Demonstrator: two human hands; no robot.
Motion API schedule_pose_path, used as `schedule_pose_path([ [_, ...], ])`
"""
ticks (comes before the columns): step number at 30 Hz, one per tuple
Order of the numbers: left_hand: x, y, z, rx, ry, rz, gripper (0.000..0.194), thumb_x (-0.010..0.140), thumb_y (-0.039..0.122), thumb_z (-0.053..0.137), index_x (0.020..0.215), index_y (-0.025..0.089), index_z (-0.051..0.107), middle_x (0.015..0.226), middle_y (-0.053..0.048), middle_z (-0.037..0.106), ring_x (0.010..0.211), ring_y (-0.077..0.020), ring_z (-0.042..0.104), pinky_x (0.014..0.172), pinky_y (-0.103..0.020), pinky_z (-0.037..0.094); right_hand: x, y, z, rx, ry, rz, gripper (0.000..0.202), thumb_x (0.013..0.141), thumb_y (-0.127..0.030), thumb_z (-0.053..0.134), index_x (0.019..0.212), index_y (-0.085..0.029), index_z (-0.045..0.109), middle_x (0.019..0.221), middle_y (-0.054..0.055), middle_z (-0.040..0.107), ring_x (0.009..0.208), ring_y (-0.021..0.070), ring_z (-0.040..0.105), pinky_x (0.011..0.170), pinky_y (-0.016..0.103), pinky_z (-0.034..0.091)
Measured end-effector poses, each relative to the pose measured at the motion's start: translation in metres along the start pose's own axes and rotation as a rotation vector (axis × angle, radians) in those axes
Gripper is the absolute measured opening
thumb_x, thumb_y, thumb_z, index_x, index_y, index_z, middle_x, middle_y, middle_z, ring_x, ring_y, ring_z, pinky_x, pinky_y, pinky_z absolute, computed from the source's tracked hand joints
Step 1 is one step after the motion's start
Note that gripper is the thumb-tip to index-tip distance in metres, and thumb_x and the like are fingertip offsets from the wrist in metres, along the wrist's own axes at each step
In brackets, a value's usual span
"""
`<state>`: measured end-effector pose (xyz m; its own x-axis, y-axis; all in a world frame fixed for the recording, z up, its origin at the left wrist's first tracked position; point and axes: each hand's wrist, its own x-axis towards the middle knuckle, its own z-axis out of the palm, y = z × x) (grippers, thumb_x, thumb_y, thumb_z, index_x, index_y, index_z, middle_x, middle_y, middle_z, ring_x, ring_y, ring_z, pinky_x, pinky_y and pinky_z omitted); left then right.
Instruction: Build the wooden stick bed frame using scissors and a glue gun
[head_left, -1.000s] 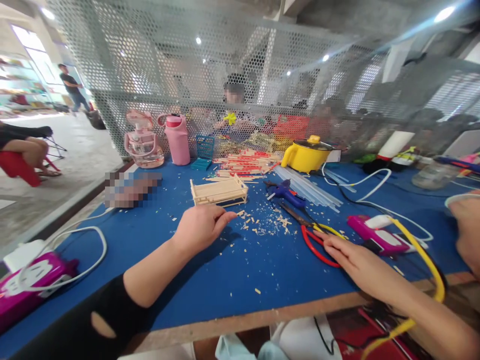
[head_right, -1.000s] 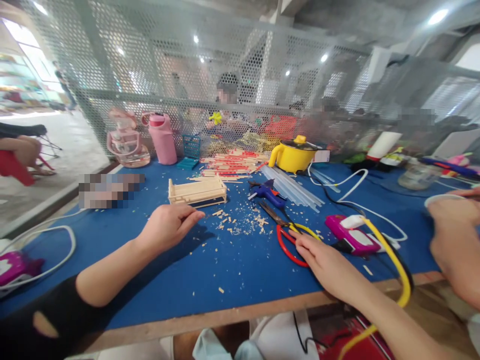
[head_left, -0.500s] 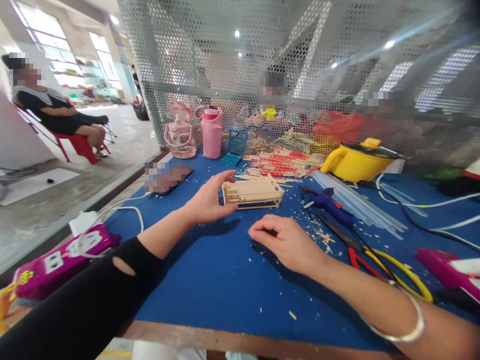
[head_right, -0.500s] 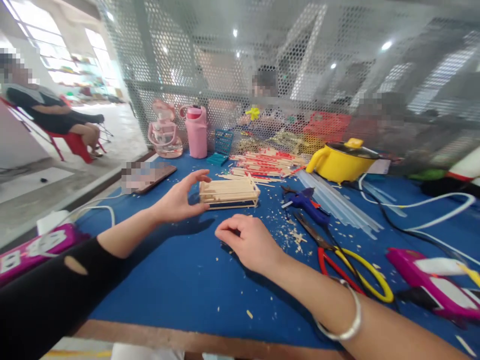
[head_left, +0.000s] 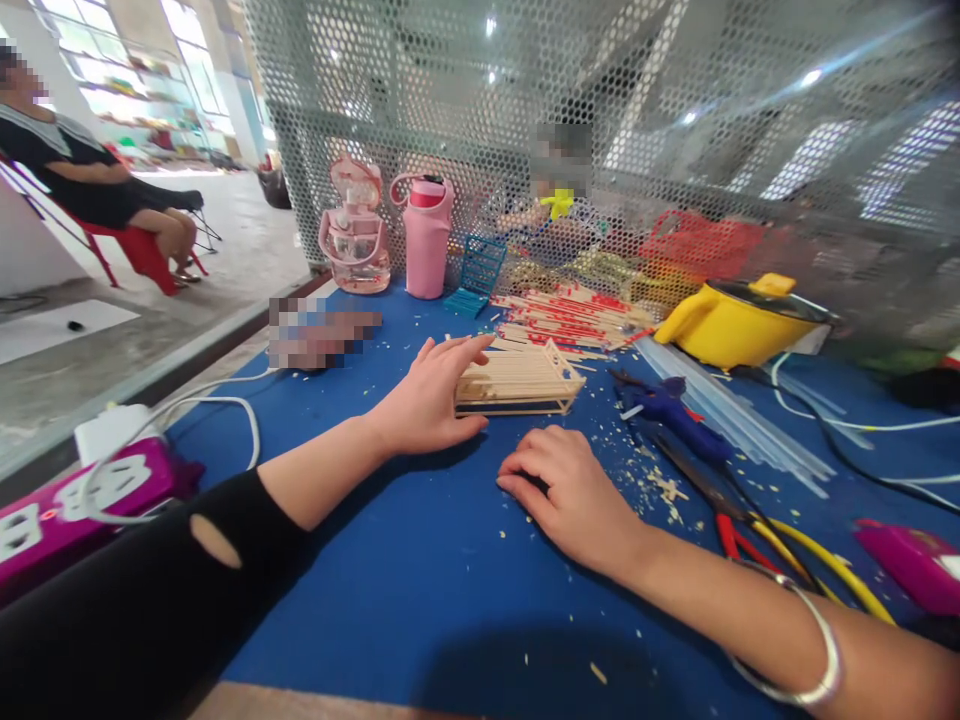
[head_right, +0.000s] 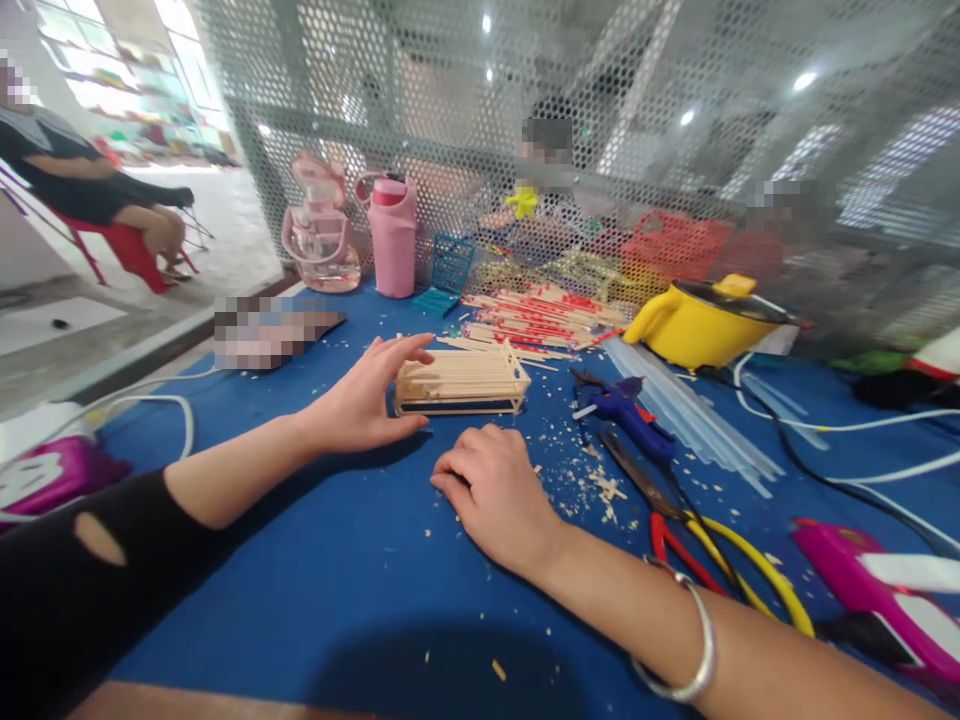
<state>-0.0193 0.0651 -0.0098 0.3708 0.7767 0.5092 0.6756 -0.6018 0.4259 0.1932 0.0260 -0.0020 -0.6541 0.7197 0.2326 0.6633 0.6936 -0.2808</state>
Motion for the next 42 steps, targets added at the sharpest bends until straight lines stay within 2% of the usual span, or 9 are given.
schedule_pose_path([
  [2,0.003,0.002,0.002,-0.009,-0.009,-0.031,0.084,0.071,0.028,0.065,0.143,0.021,0.023,0.125,-0.01,0.056,0.124,-0.0289,0.045,0.11,-0.061,0.014,0.007,0.004,-0.004,-0.043,0.006,-0.058,0.015,0.088,-0.025,0.057,0.079,-0.02,0.068,0.078,0.002,0.064,0.08,0.0178,0.054,0.077,0.034,0.034],
  [4,0.005,0.003,0.005,-0.013,-0.011,-0.052,0.084,0.071,0.026,0.064,0.143,0.023,0.021,0.12,-0.008,0.059,0.121,-0.0285,0.046,0.109,-0.063,0.012,0.017,0.011,-0.009,-0.052,0.08,-0.061,0.015,0.088,-0.025,0.056,0.079,-0.019,0.067,0.079,0.003,0.066,0.081,0.018,0.056,0.077,0.033,0.036],
  [7,0.007,0.003,0.008,0.0,-0.005,-0.058,0.081,0.072,0.022,0.061,0.143,0.022,0.022,0.112,-0.006,0.062,0.119,-0.028,0.046,0.108,-0.064,0.012,0.035,0.022,-0.014,-0.044,0.266,0.017,0.017,0.088,-0.026,0.055,0.082,-0.019,0.068,0.083,0.005,0.07,0.082,0.0188,0.06,0.076,0.031,0.041],
  [9,0.008,0.003,0.009,0.011,0.002,-0.057,0.078,0.073,0.02,0.058,0.143,0.021,0.023,0.107,-0.005,0.063,0.116,-0.0268,0.048,0.109,-0.061,0.015,0.043,0.027,-0.013,-0.047,0.327,0.072,0.018,0.088,-0.028,0.054,0.086,-0.02,0.07,0.087,0.005,0.072,0.082,0.0189,0.063,0.073,0.029,0.043],
  [14,0.009,0.001,0.01,0.006,0.013,-0.045,0.078,0.074,0.019,0.057,0.144,0.019,0.023,0.101,-0.004,0.064,0.11,-0.0253,0.051,0.109,-0.056,0.02,0.047,0.029,-0.001,-0.065,0.329,0.14,0.024,0.089,-0.033,0.053,0.093,-0.022,0.073,0.091,0.003,0.075,0.081,0.0195,0.069,0.072,0.029,0.046],
  [24,0.01,0.0,0.009,-0.028,0.03,-0.009,0.077,0.074,0.018,0.055,0.144,0.017,0.022,0.1,-0.006,0.064,0.104,-0.0252,0.051,0.105,-0.05,0.028,0.046,0.026,0.012,-0.057,0.386,0.217,0.026,0.089,-0.035,0.051,0.091,-0.022,0.074,0.085,0.004,0.076,0.075,0.0199,0.07,0.068,0.028,0.047],
  [31,0.011,-0.003,0.011,-0.036,0.039,0.025,0.079,0.073,0.016,0.055,0.144,0.016,0.022,0.098,-0.005,0.065,0.101,-0.0235,0.052,0.107,-0.048,0.025,0.048,0.025,0.014,-0.051,0.401,0.271,0.028,0.089,-0.037,0.051,0.091,-0.022,0.074,0.081,0.004,0.076,0.068,0.0194,0.069,0.061,0.028,0.044],
  [37,0.011,-0.002,0.01,-0.036,0.032,0.03,0.077,0.074,0.016,0.055,0.144,0.015,0.023,0.094,-0.005,0.066,0.099,-0.0228,0.053,0.107,-0.048,0.025,0.049,0.025,0.014,-0.107,0.348,0.261,0.03,0.091,-0.038,0.048,0.094,-0.023,0.074,0.085,0.005,0.076,0.074,0.0206,0.069,0.065,0.028,0.045],
  [42,0.011,-0.001,0.009,-0.031,0.027,0.024,0.077,0.074,0.016,0.055,0.144,0.013,0.023,0.094,-0.005,0.066,0.099,-0.0229,0.052,0.107,-0.048,0.025,0.048,0.025,0.015,-0.038,0.377,0.274,0.029,0.09,-0.037,0.049,0.095,-0.021,0.074,0.091,0.006,0.075,0.079,0.0216,0.07,0.068,0.029,0.046],
])
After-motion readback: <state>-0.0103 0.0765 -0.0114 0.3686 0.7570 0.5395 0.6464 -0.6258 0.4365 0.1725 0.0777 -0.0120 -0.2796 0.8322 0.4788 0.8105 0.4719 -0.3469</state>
